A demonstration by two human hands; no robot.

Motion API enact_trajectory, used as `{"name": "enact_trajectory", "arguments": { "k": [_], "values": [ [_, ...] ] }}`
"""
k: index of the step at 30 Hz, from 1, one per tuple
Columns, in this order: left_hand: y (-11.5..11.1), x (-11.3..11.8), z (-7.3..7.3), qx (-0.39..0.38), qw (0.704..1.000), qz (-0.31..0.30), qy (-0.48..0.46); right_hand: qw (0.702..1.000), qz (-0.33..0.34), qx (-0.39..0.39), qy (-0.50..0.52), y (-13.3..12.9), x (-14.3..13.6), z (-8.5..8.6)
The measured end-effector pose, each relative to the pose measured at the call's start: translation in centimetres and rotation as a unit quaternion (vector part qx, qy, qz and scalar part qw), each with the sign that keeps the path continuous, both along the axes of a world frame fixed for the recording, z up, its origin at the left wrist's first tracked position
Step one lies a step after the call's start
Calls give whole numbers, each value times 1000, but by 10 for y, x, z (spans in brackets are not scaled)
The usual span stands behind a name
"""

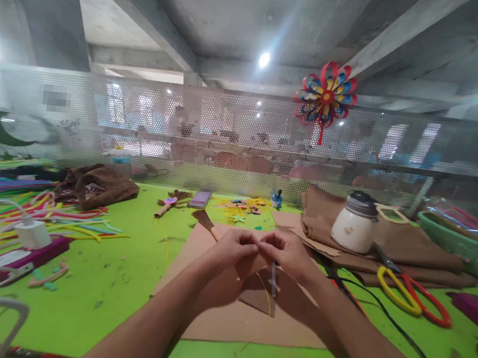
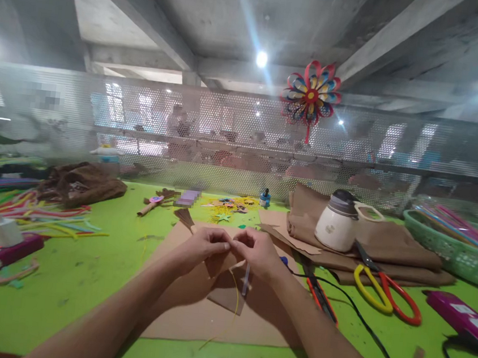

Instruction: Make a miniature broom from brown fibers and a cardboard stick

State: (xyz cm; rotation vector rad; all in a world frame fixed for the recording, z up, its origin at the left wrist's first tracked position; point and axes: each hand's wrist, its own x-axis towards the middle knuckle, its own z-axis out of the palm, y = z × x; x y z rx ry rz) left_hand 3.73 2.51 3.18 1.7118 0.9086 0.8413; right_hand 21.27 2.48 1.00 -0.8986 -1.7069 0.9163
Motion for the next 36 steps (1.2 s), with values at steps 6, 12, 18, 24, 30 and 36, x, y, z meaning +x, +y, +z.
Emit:
{"name": "enact_trajectory", "arguments": {
  "k": [6,12,18,24,30,36],
  "values": [
    [4,0,-2,57,998,-13,34,1000,1,-9,-7,0,4,2],
    [7,-1,0,112,989,-11,91,1000,-16,-21,-14,0,7,3],
    [7,-1,1,106,988,-15,108,999,-2,-42,1,2,8,0],
    [11,0,-5,111,989,-26,91,998,26,-49,-11,2,7,3],
    [12,-1,-6,125,988,-40,86,999,7,-22,-45,-1,7,5],
    [5,7,-7,111,990,-4,84,999,0,-19,-33,1,8,5]
  ]
}}
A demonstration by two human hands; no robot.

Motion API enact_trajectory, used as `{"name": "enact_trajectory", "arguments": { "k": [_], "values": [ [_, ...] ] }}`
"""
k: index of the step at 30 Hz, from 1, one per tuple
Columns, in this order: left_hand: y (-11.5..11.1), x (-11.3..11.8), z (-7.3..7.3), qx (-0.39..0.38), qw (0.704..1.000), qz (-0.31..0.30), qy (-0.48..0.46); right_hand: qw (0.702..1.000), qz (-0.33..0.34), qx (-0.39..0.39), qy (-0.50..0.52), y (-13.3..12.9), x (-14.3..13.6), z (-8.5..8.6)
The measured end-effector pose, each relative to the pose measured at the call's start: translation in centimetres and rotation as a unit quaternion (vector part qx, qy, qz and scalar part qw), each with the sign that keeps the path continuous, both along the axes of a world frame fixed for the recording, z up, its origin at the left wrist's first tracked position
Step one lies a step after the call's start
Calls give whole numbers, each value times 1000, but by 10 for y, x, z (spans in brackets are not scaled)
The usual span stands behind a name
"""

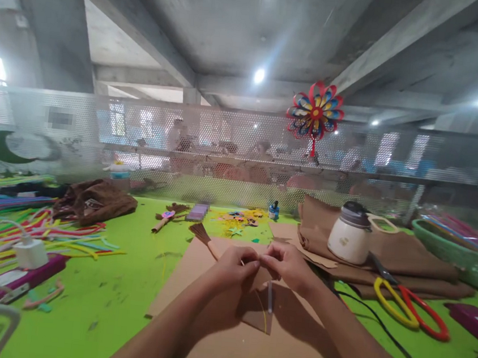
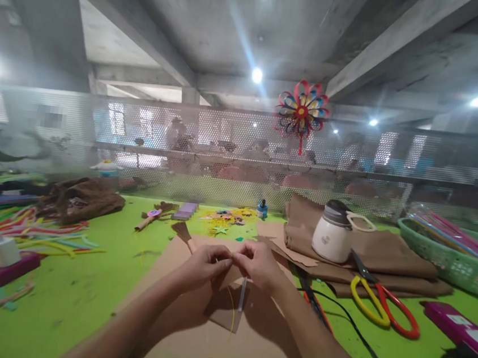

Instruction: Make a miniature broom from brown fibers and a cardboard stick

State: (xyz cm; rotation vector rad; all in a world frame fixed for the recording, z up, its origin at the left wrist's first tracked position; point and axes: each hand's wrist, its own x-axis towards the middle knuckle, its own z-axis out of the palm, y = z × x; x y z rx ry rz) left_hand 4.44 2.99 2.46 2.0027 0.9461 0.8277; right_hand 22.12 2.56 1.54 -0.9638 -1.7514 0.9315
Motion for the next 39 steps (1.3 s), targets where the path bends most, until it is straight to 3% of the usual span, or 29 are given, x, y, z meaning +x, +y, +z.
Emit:
{"name": "enact_trajectory", "arguments": {
  "k": [5,13,26,31,35,39],
  "values": [
    [0,-2,1,57,997,47,30,1000,-7,-15,9,3,-2,0],
    [2,-4,-3,95,993,30,63,1000,2,-19,-20,1,-3,0],
    [1,-9,6,38,997,3,62,997,22,-76,15,7,7,-3],
    [6,-12,4,-34,999,-19,31,996,29,-83,32,8,10,-1],
    [6,-17,7,-49,998,-36,-13,988,24,-88,122,6,12,7],
    [7,-19,6,-130,984,-73,-96,973,28,-101,203,-2,8,16]
  ]
}}
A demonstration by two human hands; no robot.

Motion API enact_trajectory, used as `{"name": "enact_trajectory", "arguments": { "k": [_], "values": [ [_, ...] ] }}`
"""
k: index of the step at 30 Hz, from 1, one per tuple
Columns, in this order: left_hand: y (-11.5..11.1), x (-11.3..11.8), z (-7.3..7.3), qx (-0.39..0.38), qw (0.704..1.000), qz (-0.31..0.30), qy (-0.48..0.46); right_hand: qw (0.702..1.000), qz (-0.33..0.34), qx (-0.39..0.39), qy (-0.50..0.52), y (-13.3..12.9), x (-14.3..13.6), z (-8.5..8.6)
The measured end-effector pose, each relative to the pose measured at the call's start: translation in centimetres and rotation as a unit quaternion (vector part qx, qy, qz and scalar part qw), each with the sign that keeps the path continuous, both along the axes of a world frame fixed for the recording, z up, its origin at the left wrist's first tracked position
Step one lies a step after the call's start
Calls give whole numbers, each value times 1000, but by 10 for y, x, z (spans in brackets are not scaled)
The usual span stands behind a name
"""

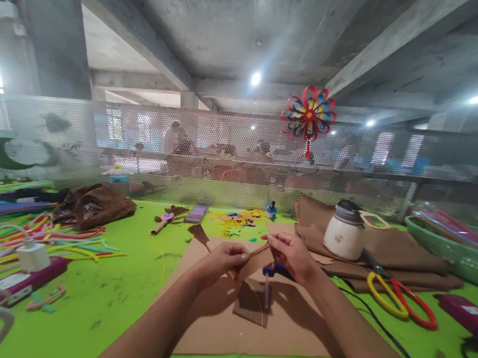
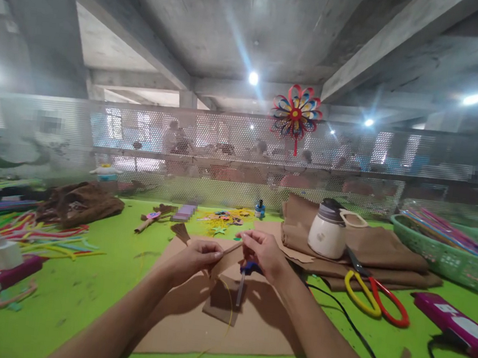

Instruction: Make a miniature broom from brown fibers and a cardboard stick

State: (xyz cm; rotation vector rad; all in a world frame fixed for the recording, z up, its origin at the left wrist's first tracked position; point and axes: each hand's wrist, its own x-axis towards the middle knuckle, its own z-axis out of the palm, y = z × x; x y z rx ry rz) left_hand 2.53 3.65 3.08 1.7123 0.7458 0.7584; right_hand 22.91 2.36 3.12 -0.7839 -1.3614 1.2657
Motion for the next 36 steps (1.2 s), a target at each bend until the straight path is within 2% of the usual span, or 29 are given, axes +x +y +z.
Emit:
{"name": "enact_trajectory", "arguments": {
  "k": [3,6,12,17,19,21,23,25,27,29,31,33,36],
  "values": [
    [0,4,-4,-78,994,-16,-76,999,53,-9,10,-8,-5,4],
    [-5,9,-6,-131,984,-20,-122,993,112,18,-39,-13,-7,5],
    [-15,17,-8,-181,963,-47,-191,987,125,75,-64,-15,-2,5],
    [-19,22,-10,-184,958,-111,-187,988,110,87,-57,-18,-2,6],
    [-19,22,-9,-172,962,-124,-171,991,100,82,-43,-18,-3,7],
    [-15,19,-7,-143,973,-99,-149,994,79,70,-23,-16,-2,7],
    [-7,14,-5,-110,985,-28,-133,997,54,51,-13,-13,-1,7],
    [2,7,-4,-100,980,73,-153,997,53,30,-49,-11,0,6],
    [8,2,-2,-117,975,113,-150,989,80,25,-126,-10,-1,4],
    [8,1,-1,-83,987,107,-87,975,92,44,-200,-10,-4,0],
    [4,4,1,0,996,94,3,965,81,61,-241,-9,-6,-4],
    [-1,8,2,68,992,80,64,963,59,67,-255,-7,-8,-8],
    [-1,11,1,104,987,70,102,966,37,59,-247,-3,-7,-13]
  ]
}}
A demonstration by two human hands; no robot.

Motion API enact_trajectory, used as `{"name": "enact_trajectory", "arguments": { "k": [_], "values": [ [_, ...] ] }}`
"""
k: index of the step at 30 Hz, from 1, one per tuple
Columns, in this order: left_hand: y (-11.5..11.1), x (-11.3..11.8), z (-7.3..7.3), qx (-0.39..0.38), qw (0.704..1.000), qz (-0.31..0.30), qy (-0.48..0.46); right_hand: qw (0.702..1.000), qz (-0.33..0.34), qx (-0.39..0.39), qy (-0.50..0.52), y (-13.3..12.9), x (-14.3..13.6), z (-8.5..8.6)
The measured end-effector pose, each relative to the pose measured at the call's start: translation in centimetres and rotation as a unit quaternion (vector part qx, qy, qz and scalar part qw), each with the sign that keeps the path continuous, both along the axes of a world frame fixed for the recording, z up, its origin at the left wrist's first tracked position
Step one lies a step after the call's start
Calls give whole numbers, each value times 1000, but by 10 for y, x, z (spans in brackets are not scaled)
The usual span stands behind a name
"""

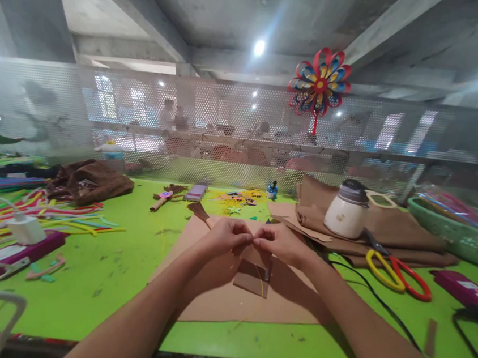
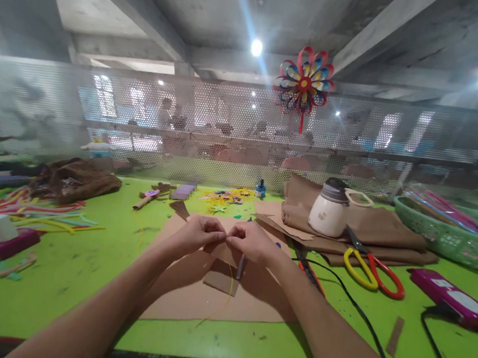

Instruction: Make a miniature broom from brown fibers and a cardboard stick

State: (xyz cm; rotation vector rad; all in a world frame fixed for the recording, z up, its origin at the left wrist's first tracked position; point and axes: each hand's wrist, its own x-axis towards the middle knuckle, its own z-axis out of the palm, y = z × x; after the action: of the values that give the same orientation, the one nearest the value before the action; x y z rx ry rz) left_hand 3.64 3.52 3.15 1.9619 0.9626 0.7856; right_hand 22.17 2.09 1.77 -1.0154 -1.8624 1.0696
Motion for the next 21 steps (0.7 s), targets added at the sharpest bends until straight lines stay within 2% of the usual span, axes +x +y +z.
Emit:
{"name": "enact_trajectory", "arguments": {
  "k": [3,15,21],
  "values": [
    [5,-4,-3,4,1000,-1,3,1000,-9,-10,18,4,4,-2],
    [16,-16,-8,-58,994,5,-89,997,-12,-19,71,10,12,0],
    [10,-16,-2,-56,995,-14,-82,996,-52,17,67,12,9,-6]
  ]
}}
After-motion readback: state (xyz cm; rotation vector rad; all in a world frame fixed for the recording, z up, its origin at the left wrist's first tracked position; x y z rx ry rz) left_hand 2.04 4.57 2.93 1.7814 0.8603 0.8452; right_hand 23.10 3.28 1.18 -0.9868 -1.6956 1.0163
